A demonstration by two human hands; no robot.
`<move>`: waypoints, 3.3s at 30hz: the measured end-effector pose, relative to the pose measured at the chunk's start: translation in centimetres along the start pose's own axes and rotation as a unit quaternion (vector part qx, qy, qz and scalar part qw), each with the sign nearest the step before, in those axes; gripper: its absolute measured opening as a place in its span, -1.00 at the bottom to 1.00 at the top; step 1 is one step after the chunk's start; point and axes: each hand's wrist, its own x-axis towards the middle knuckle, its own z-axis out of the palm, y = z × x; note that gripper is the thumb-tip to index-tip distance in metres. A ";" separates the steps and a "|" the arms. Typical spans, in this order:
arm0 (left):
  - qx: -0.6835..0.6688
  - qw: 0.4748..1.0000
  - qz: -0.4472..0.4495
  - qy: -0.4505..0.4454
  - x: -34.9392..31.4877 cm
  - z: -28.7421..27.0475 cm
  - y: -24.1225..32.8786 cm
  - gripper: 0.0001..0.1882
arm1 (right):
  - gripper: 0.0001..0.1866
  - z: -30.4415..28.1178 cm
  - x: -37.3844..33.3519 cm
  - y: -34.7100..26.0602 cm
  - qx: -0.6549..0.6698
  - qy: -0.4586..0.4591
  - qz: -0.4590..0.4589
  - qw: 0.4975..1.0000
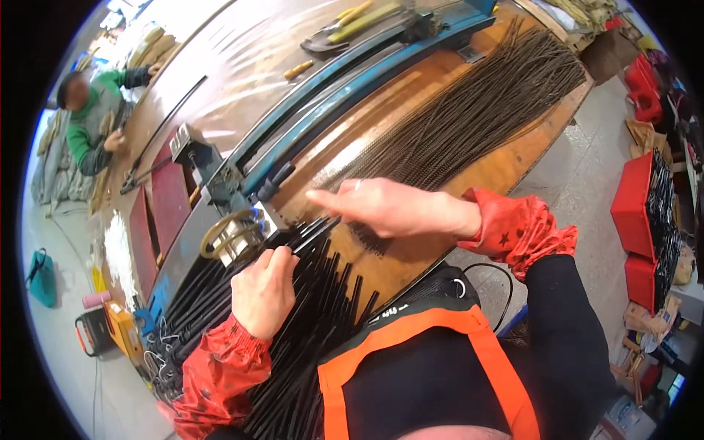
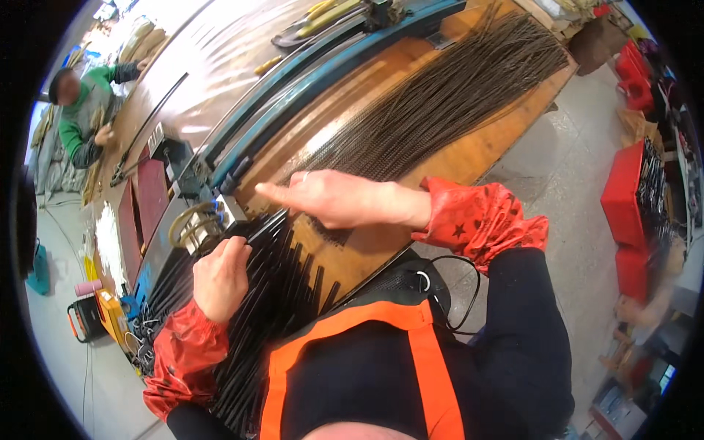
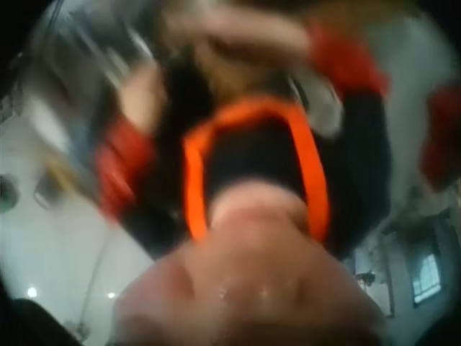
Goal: The person inserts long black rods into a mechanical clamp on a workbench and then aligns thin brown bristles into a bundle using their hands.
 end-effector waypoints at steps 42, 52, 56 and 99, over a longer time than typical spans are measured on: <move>-0.016 0.992 0.121 0.013 16.8 -0.9 -0.7 -0.75 | -0.34 -11.5 -1.8 8.9 -0.141 0.243 0.016 0.960; -0.083 0.980 0.086 0.160 12.0 -4.8 -4.0 -0.78 | -0.60 -6.5 0.5 5.1 0.029 0.285 0.142 0.948; 0.024 0.992 0.043 0.120 8.3 -6.5 -6.1 -0.77 | -0.59 -8.9 -1.7 5.4 0.210 0.209 0.201 0.934; 0.075 0.911 -0.246 0.323 -11.2 -12.4 -18.1 -0.75 | -0.81 5.2 26.1 3.8 0.026 0.085 -0.093 0.992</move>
